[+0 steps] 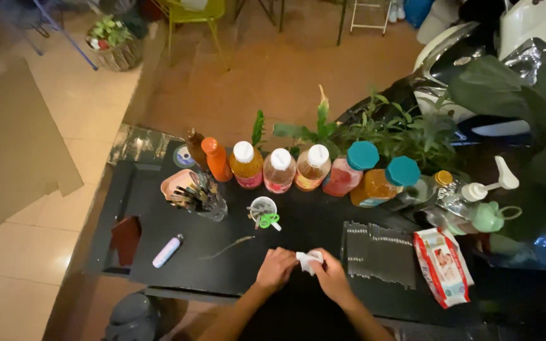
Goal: Wiping metal spoons with a cloth and organizing straws into a container at a coffee shop counter.
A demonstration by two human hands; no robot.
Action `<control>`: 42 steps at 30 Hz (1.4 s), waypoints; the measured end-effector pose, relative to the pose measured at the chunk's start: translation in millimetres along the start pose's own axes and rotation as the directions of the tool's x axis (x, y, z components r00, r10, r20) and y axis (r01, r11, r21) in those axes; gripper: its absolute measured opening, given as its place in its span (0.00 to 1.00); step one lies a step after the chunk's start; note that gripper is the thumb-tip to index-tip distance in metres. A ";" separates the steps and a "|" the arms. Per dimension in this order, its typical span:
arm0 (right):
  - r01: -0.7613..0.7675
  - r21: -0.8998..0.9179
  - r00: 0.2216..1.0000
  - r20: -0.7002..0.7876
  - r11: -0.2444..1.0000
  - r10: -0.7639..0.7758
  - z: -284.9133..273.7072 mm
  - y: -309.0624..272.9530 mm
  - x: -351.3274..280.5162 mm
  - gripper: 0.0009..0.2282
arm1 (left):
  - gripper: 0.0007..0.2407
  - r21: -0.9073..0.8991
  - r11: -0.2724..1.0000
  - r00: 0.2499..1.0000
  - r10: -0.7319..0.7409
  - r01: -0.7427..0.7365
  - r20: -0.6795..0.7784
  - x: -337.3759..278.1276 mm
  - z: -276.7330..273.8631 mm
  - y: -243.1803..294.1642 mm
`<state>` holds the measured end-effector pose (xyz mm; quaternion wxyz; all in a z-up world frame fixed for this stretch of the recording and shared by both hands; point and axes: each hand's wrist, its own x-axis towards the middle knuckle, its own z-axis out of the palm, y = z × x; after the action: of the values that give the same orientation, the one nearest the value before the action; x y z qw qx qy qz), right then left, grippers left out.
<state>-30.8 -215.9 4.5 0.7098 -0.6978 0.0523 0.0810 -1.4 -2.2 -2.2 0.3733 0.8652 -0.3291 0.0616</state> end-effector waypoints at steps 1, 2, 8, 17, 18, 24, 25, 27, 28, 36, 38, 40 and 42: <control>0.008 0.006 1.000 0.002 1.000 -0.008 0.7 3.3 6.1 0.06 | 0.08 0.009 1.000 1.000 0.004 -0.004 -0.001 4.9 -3.8 -6.2; 0.041 -0.031 0.999 0.027 0.999 -0.041 -0.9 8.6 0.6 0.07 | 0.08 -0.004 1.000 1.000 0.006 -0.006 0.002 2.5 -3.2 -5.1; 0.005 0.101 0.998 -0.070 0.995 0.002 6.1 49.0 8.3 0.09 | 0.13 -0.074 0.997 0.998 0.002 -0.007 -0.059 6.6 -9.0 5.1; -0.004 0.227 0.979 -0.196 0.974 0.049 -0.4 27.7 -2.4 0.13 | 0.19 -0.059 0.998 0.998 -0.040 0.037 -0.046 -3.0 -2.4 8.7; 0.017 0.200 0.974 -0.223 0.980 0.028 -3.3 28.2 -0.2 0.13 | 0.19 -0.048 0.999 0.998 -0.026 0.023 -0.058 -2.0 -0.5 6.8; -0.026 0.048 0.919 -0.392 0.999 0.043 -18.2 30.7 -13.1 0.11 | 0.10 -0.068 0.997 0.994 -0.031 0.039 0.109 5.2 0.2 4.4; -0.038 0.056 0.915 -0.399 0.998 0.057 -14.5 33.3 -14.0 0.11 | 0.10 -0.073 0.996 0.992 -0.033 0.042 0.125 1.8 0.2 3.8; 0.042 -0.014 0.867 -0.497 0.999 -0.044 -10.7 38.2 -16.1 0.11 | 0.05 -0.087 0.993 0.991 -0.072 0.082 0.117 -3.3 2.7 3.9; 0.044 -0.014 0.861 -0.506 0.999 -0.045 -5.6 45.0 -9.9 0.11 | 0.05 -0.091 0.993 0.991 -0.063 0.074 0.122 1.8 3.2 0.6; -0.020 0.166 0.940 -0.333 0.986 0.075 13.0 67.6 -10.8 0.07 | 0.07 -0.103 0.992 0.989 -0.057 0.071 0.139 3.1 2.9 -1.3; 0.039 0.227 0.902 -0.426 0.973 0.063 -0.8 55.5 -11.1 0.07 | 0.07 -0.109 0.990 0.987 -0.069 0.085 0.143 4.0 3.7 -0.7; 0.105 0.280 0.853 -0.518 0.954 0.058 -11.7 49.8 -13.6 0.07 | 0.08 -0.114 0.989 0.986 -0.081 0.098 0.148 4.8 2.3 1.7; 0.094 0.298 0.880 -0.471 0.950 0.060 -21.3 49.3 -18.6 0.09 | 0.10 -0.144 0.978 0.977 -0.122 0.148 0.176 7.8 -0.9 6.5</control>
<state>-57.5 -237.3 -40.9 0.7773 -0.5754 0.2303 -0.1079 0.8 -9.0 5.1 0.4146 0.8557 -0.3033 -0.0624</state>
